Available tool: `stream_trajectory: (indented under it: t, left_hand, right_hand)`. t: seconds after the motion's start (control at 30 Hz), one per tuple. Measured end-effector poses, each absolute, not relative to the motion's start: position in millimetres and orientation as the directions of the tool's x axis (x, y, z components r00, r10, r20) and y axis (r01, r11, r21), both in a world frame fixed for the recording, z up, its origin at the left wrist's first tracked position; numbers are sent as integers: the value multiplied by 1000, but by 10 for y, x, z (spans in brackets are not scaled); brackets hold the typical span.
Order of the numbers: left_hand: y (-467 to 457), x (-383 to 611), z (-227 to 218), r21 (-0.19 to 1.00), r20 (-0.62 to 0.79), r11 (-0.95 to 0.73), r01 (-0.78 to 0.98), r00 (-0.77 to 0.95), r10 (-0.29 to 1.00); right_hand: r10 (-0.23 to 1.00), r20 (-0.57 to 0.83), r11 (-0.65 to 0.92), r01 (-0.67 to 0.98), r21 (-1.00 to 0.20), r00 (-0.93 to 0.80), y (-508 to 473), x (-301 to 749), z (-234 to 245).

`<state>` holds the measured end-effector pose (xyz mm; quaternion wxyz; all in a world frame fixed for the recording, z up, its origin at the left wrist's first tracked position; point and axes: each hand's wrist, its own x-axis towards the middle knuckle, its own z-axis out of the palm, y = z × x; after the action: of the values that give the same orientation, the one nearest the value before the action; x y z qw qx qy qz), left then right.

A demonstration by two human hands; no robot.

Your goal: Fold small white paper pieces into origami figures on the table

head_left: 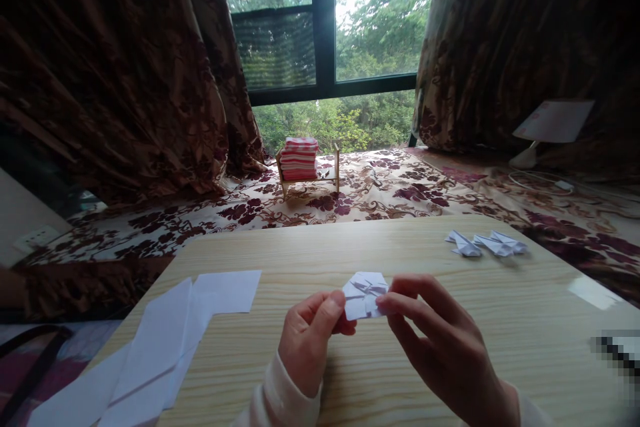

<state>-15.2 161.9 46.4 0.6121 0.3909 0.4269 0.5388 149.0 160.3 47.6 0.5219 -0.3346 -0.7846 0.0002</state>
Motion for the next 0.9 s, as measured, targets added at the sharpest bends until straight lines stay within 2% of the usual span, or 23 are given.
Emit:
stream_trajectory:
  t: [0.1,0.23,0.37,0.43,0.47,0.5,0.57,0.63,0.73,0.9]
  left_hand:
    - [1624,-166,439,965,-77,91,-245,67,995]
    - [1648,-191,395,963,-91,89,-256,5,996]
    - [1655,-189,399,967,-75,83,-241,45,996]
    - [1658,-182,416,967,-58,59,-246,14,998]
    - [1662,-180,424,967,-54,46,-250,-26,998]
    - [1667,-178,429,968,-54,34,-248,-74,996]
    - [1678,-176,430,973,-55,23,-228,-138,989]
    - [1682,-168,418,977,-61,38,-209,-106,992]
    - [1667,-150,395,973,-96,103,-205,44,994]
    - [1664,-153,358,968,-150,167,-187,101,983]
  right_hand:
    - [524,819,775,530,-345,-235,1609,1486,474]
    - [525,826,754,562,-340,-204,1607,1483,471]
    - [533,815,753,567,-334,-229,1596,1487,462]
    - [583,789,737,535,-413,-194,1602,1475,457]
    - [633,760,709,504,-493,-147,1609,1465,457]
    - [702,707,658,457,-598,-86,1619,1453,459]
    - [857,515,485,309,-818,18,1643,1429,475]
    - [960,277,269,145,-952,33,1662,1412,502]
    - [997,57,56,-8,-998,-49,1667,1400,547]
    - [987,-47,-55,-51,-997,-154,1648,1388,553]
